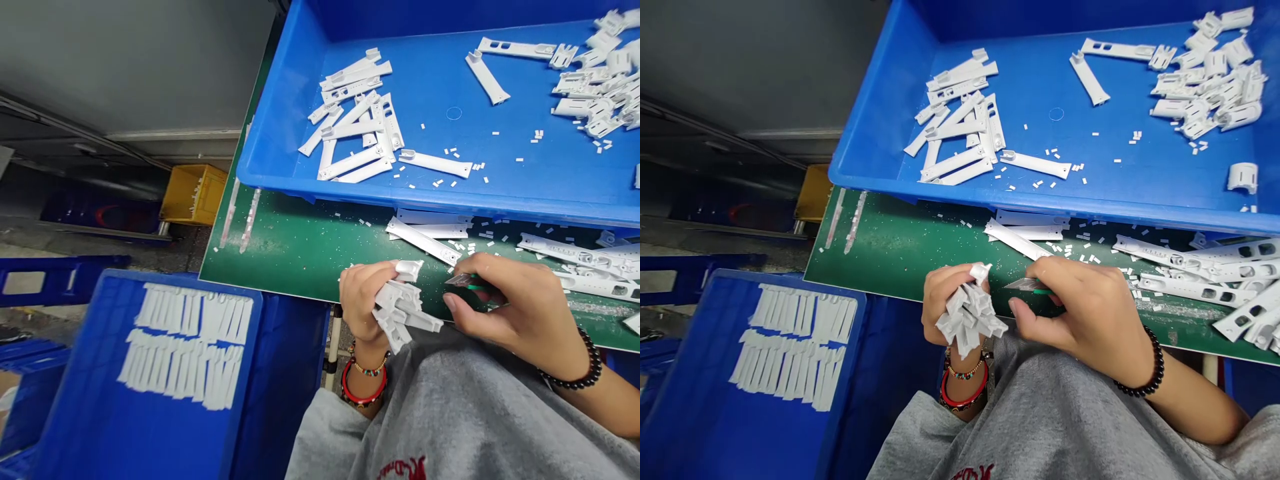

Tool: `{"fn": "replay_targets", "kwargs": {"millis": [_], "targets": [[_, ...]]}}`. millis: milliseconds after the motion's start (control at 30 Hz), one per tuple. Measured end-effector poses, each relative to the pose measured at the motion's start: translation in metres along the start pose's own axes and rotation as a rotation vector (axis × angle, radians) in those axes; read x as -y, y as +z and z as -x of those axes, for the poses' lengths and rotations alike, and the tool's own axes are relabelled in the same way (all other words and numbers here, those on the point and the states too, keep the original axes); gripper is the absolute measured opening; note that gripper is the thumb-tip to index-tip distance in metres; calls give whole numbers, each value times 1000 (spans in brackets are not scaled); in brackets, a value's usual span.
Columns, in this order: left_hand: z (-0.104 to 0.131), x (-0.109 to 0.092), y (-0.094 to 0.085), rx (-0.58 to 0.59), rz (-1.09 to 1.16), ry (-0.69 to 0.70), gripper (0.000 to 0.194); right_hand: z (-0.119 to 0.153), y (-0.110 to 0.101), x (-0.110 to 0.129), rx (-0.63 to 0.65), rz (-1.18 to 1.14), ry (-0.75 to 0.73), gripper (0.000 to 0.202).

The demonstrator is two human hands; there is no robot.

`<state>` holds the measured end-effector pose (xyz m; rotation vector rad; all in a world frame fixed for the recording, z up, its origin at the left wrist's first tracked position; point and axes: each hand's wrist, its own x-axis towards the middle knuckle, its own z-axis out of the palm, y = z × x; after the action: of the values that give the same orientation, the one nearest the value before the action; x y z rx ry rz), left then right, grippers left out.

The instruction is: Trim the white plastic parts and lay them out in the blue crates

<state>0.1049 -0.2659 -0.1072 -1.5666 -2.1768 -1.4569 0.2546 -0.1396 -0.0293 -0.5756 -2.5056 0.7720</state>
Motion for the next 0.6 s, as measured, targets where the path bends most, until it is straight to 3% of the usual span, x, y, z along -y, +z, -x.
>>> {"fn": "replay_targets", "kwargs": {"millis": [100, 233, 300, 400, 533, 600], "targets": [[-15, 6, -1, -145, -80, 94, 20, 4, 1, -3, -26, 18, 18, 11], [-38, 5, -2, -59, -128, 45, 27, 8, 5, -6, -22, -19, 38, 5], [-43, 1, -4, -84, -135, 15, 25, 9, 5, -7, -27, -30, 47, 6], [-38, -10, -10, -161, -67, -47, 21, 10, 4, -9, -56, -28, 47, 7], [-22, -19, -12, -47, 203, -166, 36, 9, 5, -6, -59, -21, 17, 9], [-14, -18, -11, -17, 293, -194, 32, 8, 6, -4, -67, -3, 4, 9]]}}
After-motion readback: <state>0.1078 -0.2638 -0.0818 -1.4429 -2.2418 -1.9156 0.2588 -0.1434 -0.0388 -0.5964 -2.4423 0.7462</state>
